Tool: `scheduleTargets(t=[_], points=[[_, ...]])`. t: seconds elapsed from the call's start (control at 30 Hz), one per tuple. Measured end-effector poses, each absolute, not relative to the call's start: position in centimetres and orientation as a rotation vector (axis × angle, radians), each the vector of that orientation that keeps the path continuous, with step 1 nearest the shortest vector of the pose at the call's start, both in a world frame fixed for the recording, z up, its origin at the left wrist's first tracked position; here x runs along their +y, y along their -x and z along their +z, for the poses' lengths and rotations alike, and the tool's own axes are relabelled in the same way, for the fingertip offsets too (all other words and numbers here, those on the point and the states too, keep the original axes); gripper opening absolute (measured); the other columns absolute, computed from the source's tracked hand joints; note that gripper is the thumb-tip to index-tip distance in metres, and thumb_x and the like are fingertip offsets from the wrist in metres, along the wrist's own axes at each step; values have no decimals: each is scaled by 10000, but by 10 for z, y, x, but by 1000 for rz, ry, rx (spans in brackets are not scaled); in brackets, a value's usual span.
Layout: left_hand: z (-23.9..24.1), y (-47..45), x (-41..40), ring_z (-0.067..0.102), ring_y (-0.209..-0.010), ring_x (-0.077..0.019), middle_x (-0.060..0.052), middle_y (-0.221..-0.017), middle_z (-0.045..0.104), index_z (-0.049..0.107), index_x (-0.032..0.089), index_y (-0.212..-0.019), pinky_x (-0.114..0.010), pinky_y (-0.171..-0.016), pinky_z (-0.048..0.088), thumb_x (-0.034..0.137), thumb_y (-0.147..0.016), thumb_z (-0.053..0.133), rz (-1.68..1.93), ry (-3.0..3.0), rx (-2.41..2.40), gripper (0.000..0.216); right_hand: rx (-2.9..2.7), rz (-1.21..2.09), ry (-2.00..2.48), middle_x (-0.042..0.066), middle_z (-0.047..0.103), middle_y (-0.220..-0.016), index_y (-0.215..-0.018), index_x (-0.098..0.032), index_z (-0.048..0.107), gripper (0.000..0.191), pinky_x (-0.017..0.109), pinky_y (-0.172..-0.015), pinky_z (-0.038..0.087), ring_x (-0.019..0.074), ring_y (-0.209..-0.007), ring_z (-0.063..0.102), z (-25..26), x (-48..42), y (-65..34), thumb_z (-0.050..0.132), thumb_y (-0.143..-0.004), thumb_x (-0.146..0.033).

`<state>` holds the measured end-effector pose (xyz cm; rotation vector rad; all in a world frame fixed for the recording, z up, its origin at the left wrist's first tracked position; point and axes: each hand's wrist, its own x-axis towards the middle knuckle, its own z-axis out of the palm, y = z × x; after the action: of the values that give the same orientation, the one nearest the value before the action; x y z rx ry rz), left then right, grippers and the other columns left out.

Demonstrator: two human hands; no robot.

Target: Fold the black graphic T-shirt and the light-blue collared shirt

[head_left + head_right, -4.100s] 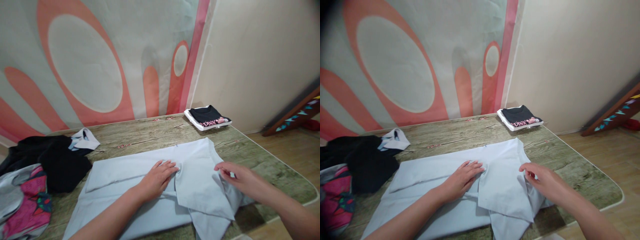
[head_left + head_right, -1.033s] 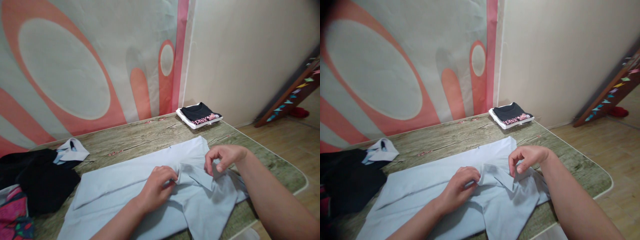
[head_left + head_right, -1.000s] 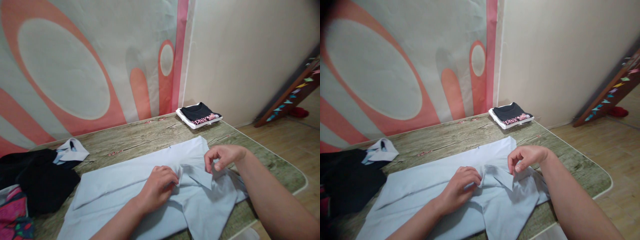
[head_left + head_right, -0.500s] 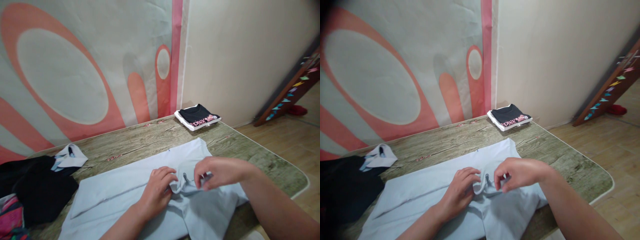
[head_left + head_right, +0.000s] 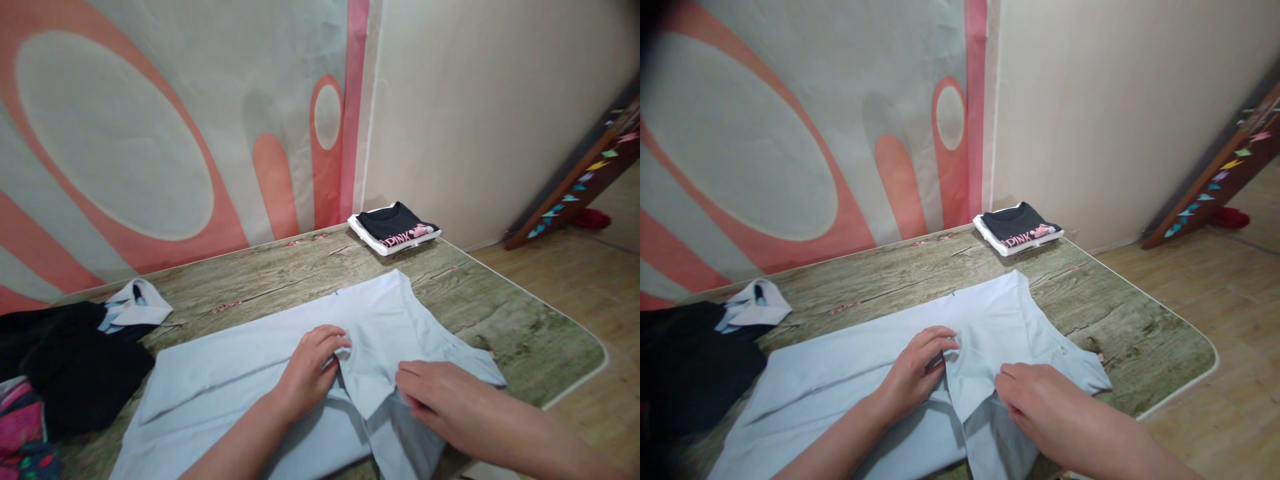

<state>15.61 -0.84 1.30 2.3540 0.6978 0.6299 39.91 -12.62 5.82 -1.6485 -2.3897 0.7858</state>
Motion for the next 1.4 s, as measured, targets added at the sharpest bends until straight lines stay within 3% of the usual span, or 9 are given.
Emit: scheduleTargets(t=[0.27, 0.47, 0.63, 0.8, 0.9, 1.0, 1.13, 1.27, 1.4], points=[[13, -160, 2, 613, -957, -197, -41, -963, 682, 654, 213, -955, -323, -876, 456, 203, -878, 550, 678, -2134, 975, 131, -1789, 1214, 1622, -32, 527, -772, -1035, -223, 519, 219, 221, -600, 363, 121, -666, 479, 46, -76, -449, 557, -820, -243], [9, -161, 4, 613, -952, -183, -24, -971, 653, 557, 222, -1169, -304, -883, 455, 212, -804, 639, 668, -2032, 1029, 374, -1533, 1451, 1544, -6, 548, -837, -1170, -195, 527, 443, 227, -622, 388, 132, -711, 509, 15, -64, -470, 642, -807, -422], [5, -164, 4, 608, -845, -162, 0, -881, 638, 511, 222, -1170, -290, -812, 457, 184, -838, 539, 702, -2000, 1064, 335, -1388, 1211, 1519, 60, 585, -1075, -1157, -213, 579, 480, 254, -758, 450, 187, -936, 545, 21, -57, -478, 711, -760, -449], [1, -165, 6, 592, -783, -159, -3, -873, 629, 513, 220, -1143, -282, -753, 455, 218, -860, 500, 707, -2001, 1116, 284, -1426, 1367, 1679, 11, 572, -885, -1127, -214, 560, 521, 183, -440, 377, 89, -583, 485, 10, -49, -494, 713, -730, -516], [0, -166, 6, 579, -777, -167, -10, -870, 620, 521, 220, -1143, -296, -753, 450, 215, -875, 466, 691, -2070, 1133, 273, -1543, 1451, 1709, -38, 517, -705, -1077, -200, 548, 454, 184, -385, 319, 74, -479, 410, 0, -53, -503, 649, -782, -529], [2, -166, 6, 579, -793, -177, -12, -862, 613, 526, 223, -1133, -299, -747, 447, 213, -884, 447, 677, -2113, 1141, 261, -1602, 1245, 1775, -27, 534, -706, -1024, -204, 550, 327, 212, -449, 359, 100, -524, 460, 2, -59, -504, 545, -861, -488], [6, -165, 4, 580, -803, -176, -7, -858, 601, 545, 230, -1036, -293, -762, 445, 182, -868, 463, 665, -2152, 1111, 193, -1761, 586, 1866, 23, 597, -834, -865, -214, 564, 163, 289, -695, 437, 175, -776, 553, 24, -76, -487, 551, -859, -376], [8, -165, 0, 569, -869, -202, -32, -901, 599, 584, 220, -931, -315, -798, 445, 156, -824, 530, 640, -2308, 1019, 136, -2075, 599, 1781, 31, 605, -940, -869, -231, 590, 106, 318, -785, 434, 205, -888, 553, 39, -102, -455, 625, -801, -304], [12, -168, 0, 569, -924, -222, -61, -972, 597, 597, 218, -1033, -337, -821, 448, 176, -857, 525, 566, -2456, 1065, 194, -2156, 512, 1728, 45, 610, -928, -870, -222, 612, 121, 325, -791, 437, 204, -882, 561, 33, -115, -438, 532, -820, -147]])
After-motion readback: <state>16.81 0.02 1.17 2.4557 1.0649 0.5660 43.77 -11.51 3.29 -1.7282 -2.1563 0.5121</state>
